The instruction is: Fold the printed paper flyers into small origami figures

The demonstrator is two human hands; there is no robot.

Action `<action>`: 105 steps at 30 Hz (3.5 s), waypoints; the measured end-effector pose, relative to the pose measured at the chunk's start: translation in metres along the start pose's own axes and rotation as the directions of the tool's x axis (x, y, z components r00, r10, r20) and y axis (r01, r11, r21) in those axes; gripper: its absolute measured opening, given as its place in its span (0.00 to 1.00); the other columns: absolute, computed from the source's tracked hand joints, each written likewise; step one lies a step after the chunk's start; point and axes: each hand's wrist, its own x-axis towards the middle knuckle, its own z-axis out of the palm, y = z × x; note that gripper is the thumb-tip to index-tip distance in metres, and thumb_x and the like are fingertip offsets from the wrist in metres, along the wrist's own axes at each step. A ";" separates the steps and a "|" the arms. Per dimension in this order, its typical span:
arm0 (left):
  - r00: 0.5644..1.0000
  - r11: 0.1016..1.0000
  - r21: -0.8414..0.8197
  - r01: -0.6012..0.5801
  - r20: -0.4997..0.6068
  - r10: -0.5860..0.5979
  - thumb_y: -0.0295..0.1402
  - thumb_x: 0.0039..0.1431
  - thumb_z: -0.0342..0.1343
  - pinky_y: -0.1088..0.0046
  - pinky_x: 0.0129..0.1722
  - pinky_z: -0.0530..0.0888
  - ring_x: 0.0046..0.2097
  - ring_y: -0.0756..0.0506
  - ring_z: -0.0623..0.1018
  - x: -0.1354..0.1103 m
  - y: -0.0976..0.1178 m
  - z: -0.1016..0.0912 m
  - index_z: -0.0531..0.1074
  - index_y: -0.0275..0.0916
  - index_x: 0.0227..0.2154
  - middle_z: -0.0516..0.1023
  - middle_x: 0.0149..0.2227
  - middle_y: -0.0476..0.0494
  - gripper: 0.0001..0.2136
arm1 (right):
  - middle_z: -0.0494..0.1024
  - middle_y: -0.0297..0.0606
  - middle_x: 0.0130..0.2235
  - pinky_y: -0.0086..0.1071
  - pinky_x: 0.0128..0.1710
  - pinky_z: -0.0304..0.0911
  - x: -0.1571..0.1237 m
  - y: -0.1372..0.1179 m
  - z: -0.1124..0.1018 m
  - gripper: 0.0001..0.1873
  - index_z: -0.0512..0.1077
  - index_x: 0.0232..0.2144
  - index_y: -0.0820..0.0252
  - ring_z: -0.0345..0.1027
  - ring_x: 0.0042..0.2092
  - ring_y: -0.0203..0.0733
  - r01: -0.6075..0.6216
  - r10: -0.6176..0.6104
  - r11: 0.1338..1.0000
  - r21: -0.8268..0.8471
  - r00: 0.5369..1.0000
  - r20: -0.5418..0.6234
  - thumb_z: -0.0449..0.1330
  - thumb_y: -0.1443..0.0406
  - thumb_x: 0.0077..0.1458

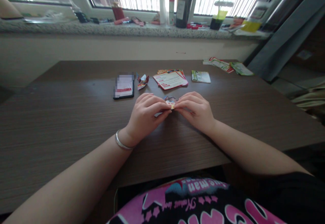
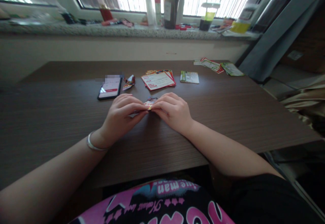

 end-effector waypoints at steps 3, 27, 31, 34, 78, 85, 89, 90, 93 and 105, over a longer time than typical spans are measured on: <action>1.000 0.999 0.031 -0.008 -0.001 0.008 0.33 0.57 0.60 0.65 0.44 0.71 0.34 0.49 0.75 0.000 -0.002 0.000 0.73 0.42 0.31 0.79 0.32 0.50 0.02 | 0.81 0.33 0.36 0.37 0.45 0.68 -0.001 0.000 0.001 0.03 0.76 0.34 0.52 0.72 0.41 0.39 -0.011 0.011 1.000 0.005 1.000 0.002 0.62 0.64 0.57; 1.000 0.997 0.083 0.007 0.014 -0.008 0.33 0.58 0.59 0.68 0.40 0.69 0.34 0.49 0.73 -0.004 -0.002 0.000 0.71 0.41 0.28 0.77 0.31 0.50 0.05 | 0.81 0.34 0.36 0.37 0.45 0.66 -0.001 -0.001 0.001 0.02 0.75 0.33 0.52 0.71 0.41 0.40 -0.049 0.049 0.999 0.001 0.999 0.005 0.61 0.64 0.57; 0.999 0.994 0.112 -0.008 0.045 0.003 0.33 0.59 0.58 0.68 0.40 0.68 0.34 0.48 0.74 -0.003 0.000 0.000 0.71 0.41 0.28 0.77 0.30 0.50 0.05 | 0.80 0.34 0.35 0.36 0.44 0.66 -0.001 0.001 0.002 0.03 0.75 0.33 0.53 0.70 0.40 0.39 -0.009 0.010 0.999 -0.036 1.000 0.024 0.60 0.64 0.58; 0.996 0.986 0.160 -0.036 0.083 0.023 0.34 0.59 0.58 0.67 0.39 0.67 0.34 0.48 0.73 -0.002 0.002 -0.001 0.72 0.42 0.30 0.78 0.31 0.50 0.04 | 0.79 0.35 0.33 0.35 0.42 0.66 -0.001 0.001 0.002 0.04 0.76 0.33 0.55 0.69 0.39 0.39 0.052 -0.050 0.998 -0.041 0.998 0.046 0.60 0.65 0.58; 0.988 0.993 0.110 0.029 0.145 -0.045 0.28 0.57 0.57 0.65 0.45 0.69 0.41 0.46 0.74 -0.011 -0.014 0.001 0.74 0.41 0.35 0.77 0.39 0.45 0.04 | 0.78 0.36 0.34 0.35 0.39 0.64 -0.009 0.023 0.012 0.05 0.75 0.29 0.56 0.69 0.39 0.41 -0.077 0.123 0.972 -0.221 0.972 0.203 0.60 0.65 0.56; 0.991 0.994 0.083 0.064 0.116 -0.074 0.27 0.58 0.56 0.66 0.44 0.71 0.42 0.46 0.74 -0.013 -0.025 0.002 0.75 0.41 0.35 0.75 0.39 0.45 0.05 | 0.78 0.36 0.37 0.37 0.42 0.66 -0.011 0.028 0.012 0.03 0.75 0.31 0.57 0.70 0.41 0.42 -0.168 0.210 0.970 -0.176 0.945 0.250 0.61 0.64 0.56; 0.991 0.993 0.105 0.047 0.122 -0.059 0.26 0.58 0.56 0.66 0.43 0.72 0.43 0.46 0.74 -0.014 -0.024 0.003 0.75 0.42 0.34 0.75 0.41 0.44 0.06 | 0.77 0.37 0.39 0.38 0.43 0.68 -0.009 0.026 0.010 0.05 0.75 0.35 0.56 0.70 0.44 0.42 -0.214 0.232 0.971 -0.109 0.952 0.198 0.60 0.64 0.56; 0.990 0.994 0.098 0.046 0.128 -0.059 0.26 0.58 0.55 0.65 0.44 0.72 0.43 0.46 0.74 -0.014 -0.023 0.003 0.75 0.42 0.34 0.75 0.42 0.44 0.06 | 0.77 0.38 0.40 0.39 0.44 0.68 -0.009 0.025 0.010 0.06 0.75 0.37 0.56 0.70 0.45 0.43 -0.220 0.236 0.970 -0.099 0.951 0.198 0.60 0.63 0.56; 0.986 0.998 0.046 0.048 0.159 -0.055 0.23 0.58 0.53 0.64 0.45 0.73 0.45 0.45 0.74 -0.015 -0.022 0.003 0.75 0.40 0.35 0.74 0.44 0.42 0.08 | 0.74 0.40 0.48 0.43 0.47 0.69 -0.008 0.024 0.010 0.16 0.72 0.46 0.54 0.67 0.51 0.46 -0.253 0.265 0.964 -0.084 0.939 0.220 0.62 0.62 0.54; 0.963 0.989 -0.116 0.092 0.264 -0.058 0.24 0.55 0.53 0.59 0.53 0.71 0.53 0.42 0.71 -0.011 -0.015 -0.002 0.71 0.40 0.46 0.71 0.51 0.39 0.15 | 0.55 0.46 0.64 0.53 0.62 0.57 -0.012 0.032 0.014 0.41 0.54 0.62 0.53 0.51 0.65 0.53 -0.338 0.346 0.938 -0.077 0.899 0.268 0.66 0.65 0.48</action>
